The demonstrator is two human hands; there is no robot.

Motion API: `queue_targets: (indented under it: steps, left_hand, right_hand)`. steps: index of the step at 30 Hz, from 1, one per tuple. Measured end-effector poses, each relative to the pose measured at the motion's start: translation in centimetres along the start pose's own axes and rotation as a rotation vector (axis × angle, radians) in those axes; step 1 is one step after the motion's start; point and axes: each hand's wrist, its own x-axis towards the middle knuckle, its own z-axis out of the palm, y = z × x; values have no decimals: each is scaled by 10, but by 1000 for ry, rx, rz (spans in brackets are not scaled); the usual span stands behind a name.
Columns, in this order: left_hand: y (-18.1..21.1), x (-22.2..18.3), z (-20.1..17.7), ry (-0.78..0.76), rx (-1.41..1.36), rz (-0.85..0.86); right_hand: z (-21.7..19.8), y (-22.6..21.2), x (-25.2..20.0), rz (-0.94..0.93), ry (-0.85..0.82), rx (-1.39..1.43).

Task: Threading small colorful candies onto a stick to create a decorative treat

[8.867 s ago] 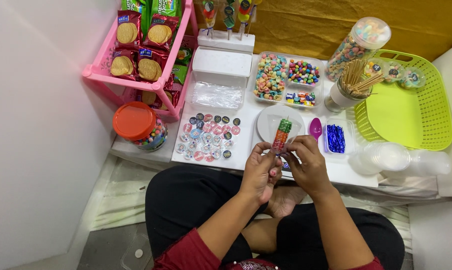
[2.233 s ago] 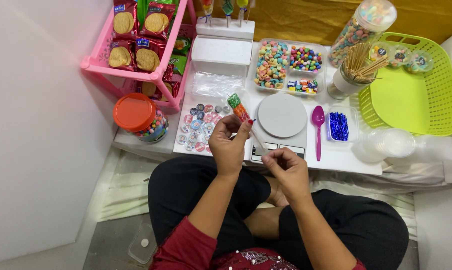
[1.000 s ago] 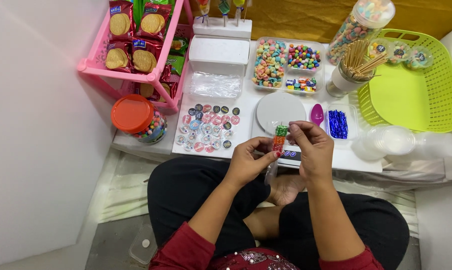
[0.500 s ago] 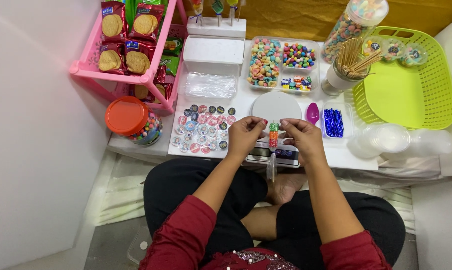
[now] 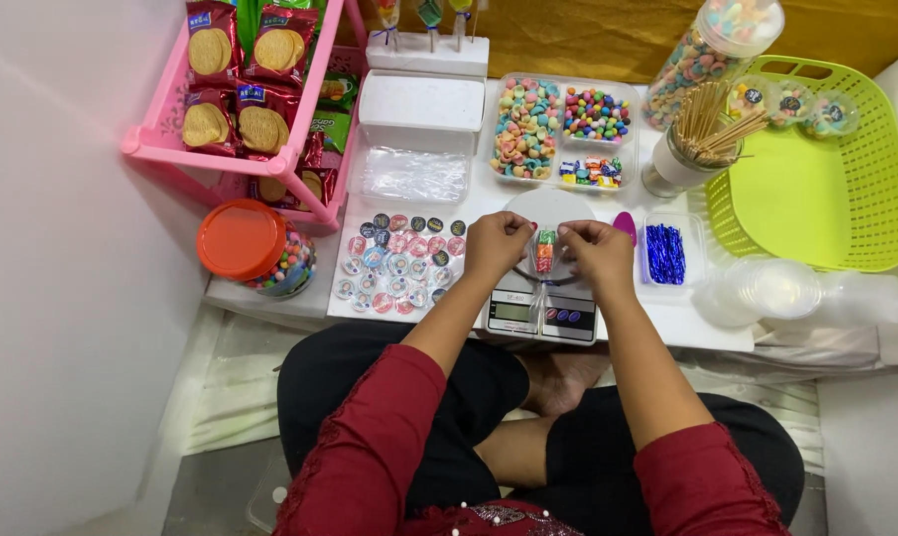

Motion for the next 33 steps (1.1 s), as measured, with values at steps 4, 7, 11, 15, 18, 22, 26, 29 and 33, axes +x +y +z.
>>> queue_targets:
  steps: [4, 7, 11, 15, 18, 22, 26, 29, 33]
  left_hand:
    - [-5, 3, 5, 24, 63, 27]
    - [-11, 2, 7, 58, 124, 99]
    - [-12, -16, 8, 198, 99, 207]
    - [-6, -52, 1, 208, 40, 152]
    - [-4, -83, -8, 176, -53, 144]
    - [-9, -81, -55, 203, -137, 146]
    - [-14, -59, -120, 341, -69, 61]
    - [-38, -40, -149, 315, 234, 63]
    - [-48, -43, -155, 300, 731, 13]
  right_hand:
    - [0, 4, 5, -168, 104, -332]
    - [2, -20, -23, -276, 178, -436]
    - [4, -15, -36, -483, 159, -558]
    - [10, -19, -52, -594, 147, -619]
    - [8, -15, -50, -627, 200, -492]
    - [19, -32, -57, -664, 224, -434]
    - [41, -33, -56, -652, 86, -516]
    - [69, -28, -54, -691, -23, -642]
    - [105, -27, -65, -697, -173, -875]
